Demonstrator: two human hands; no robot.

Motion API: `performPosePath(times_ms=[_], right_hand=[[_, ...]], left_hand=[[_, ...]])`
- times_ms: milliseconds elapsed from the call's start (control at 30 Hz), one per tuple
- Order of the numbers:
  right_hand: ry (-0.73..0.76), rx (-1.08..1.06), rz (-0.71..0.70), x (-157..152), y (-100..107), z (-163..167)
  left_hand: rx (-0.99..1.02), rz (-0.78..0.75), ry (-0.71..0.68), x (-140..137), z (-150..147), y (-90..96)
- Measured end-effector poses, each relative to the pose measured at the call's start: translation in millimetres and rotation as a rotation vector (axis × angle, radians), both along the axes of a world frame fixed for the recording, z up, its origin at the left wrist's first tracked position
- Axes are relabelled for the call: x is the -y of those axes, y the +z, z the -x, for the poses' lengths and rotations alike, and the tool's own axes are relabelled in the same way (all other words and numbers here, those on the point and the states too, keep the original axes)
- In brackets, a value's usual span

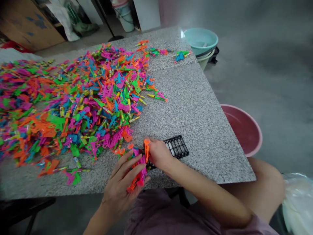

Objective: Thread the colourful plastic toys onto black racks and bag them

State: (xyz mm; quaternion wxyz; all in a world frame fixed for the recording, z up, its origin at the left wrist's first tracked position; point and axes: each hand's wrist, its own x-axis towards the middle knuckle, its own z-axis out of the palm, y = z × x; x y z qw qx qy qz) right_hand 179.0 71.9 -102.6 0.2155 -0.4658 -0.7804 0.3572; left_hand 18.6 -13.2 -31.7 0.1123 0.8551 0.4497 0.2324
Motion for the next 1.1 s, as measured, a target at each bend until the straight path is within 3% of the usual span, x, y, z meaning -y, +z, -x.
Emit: performPosePath(times_ms=[167, 367, 467, 533, 600, 700, 867, 967, 1100], right_hand=[[0.103, 0.191, -0.073, -6, 22, 4], [0.152, 0.161, -0.093, -2, 25, 14], [0.224, 0.112, -0.135, -28, 25, 4], [0.162, 0.166, -0.176, -63, 28, -9], [-0.055, 0.323, -0.216, -98, 32, -22], [-0.196, 0.449, -0.234, -120, 32, -30], [-0.042, 0.547, -0.295, -115, 32, -22], [0.087, 0.49, -0.351, -150, 43, -20], [0.246, 0.423, -0.305, -192, 51, -34]], left_hand=[[-0.058, -0.042, -0.036, -2, 0, 6.3], [-0.11, -0.182, -0.068, -9, 3, 9.3], [-0.117, -0.175, -0.021, -11, 2, 10.7], [-0.113, -0.191, -0.007, -11, 2, 10.9], [-0.108, -0.216, -0.005, -11, 3, 9.6], [-0.081, -0.235, 0.016, -11, 5, 5.1], [-0.073, -0.214, 0.026, -10, 8, -0.3], [-0.088, -0.169, 0.02, -10, 8, 0.9], [-0.121, -0.115, 0.026, -7, 8, 3.2]])
